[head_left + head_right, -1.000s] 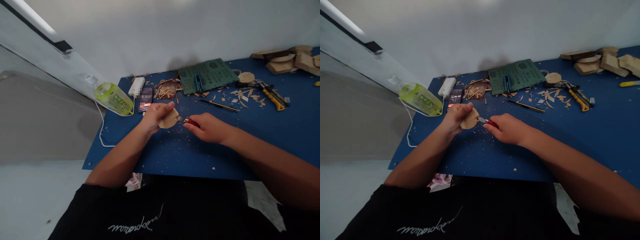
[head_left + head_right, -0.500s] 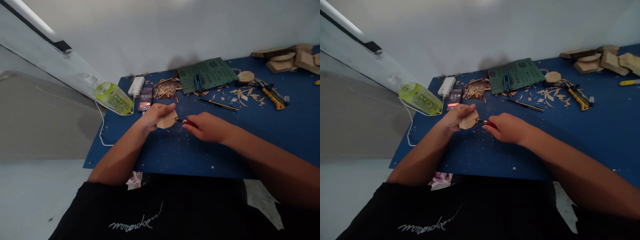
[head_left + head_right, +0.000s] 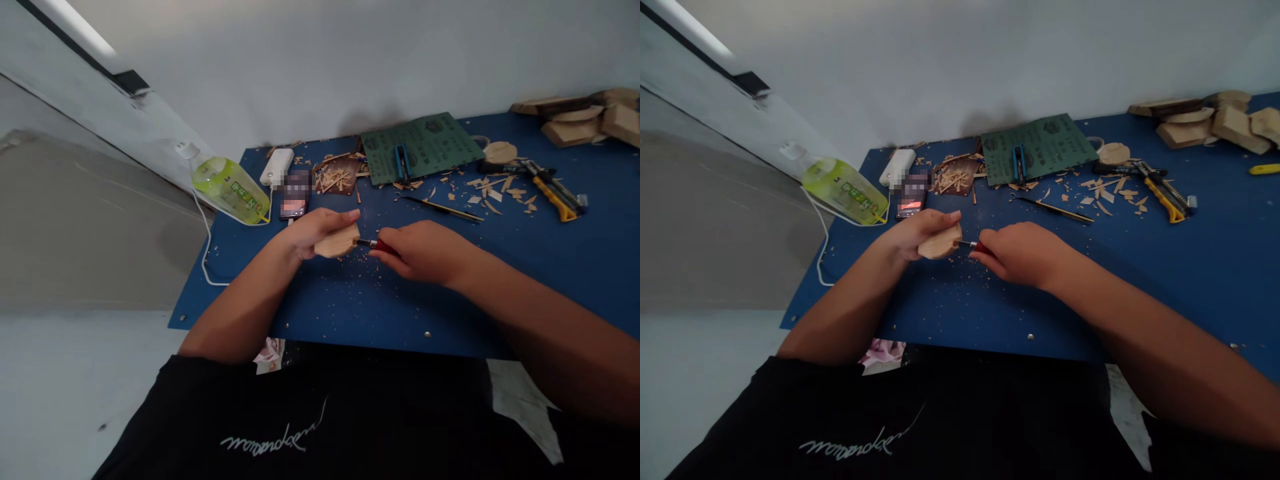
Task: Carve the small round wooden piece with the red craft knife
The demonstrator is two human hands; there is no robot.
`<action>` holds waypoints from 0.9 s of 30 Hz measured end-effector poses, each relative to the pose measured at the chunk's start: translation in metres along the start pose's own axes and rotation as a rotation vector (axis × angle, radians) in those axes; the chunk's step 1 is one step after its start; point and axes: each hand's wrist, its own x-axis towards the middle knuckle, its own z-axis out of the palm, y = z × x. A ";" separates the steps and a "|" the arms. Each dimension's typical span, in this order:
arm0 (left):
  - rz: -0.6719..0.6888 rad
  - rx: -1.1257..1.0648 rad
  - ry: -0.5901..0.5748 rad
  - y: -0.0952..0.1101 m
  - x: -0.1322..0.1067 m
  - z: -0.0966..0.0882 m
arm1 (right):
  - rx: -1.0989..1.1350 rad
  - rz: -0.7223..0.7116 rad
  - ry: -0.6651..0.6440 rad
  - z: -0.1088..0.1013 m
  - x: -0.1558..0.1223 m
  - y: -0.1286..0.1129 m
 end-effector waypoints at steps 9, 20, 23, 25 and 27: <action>0.018 0.063 -0.055 0.003 -0.004 -0.007 | -0.025 -0.024 0.071 0.000 -0.001 0.000; -0.053 0.081 0.006 0.005 -0.008 -0.005 | -0.235 -0.163 0.408 0.002 -0.004 0.009; -0.055 0.130 0.028 0.007 -0.010 -0.004 | -0.279 -0.208 0.512 0.003 -0.004 0.010; -0.045 0.168 0.022 0.007 -0.009 -0.006 | -0.293 -0.243 0.540 0.004 -0.004 0.012; -0.033 0.206 0.013 0.005 -0.008 -0.007 | -0.309 -0.270 0.558 0.005 -0.004 0.014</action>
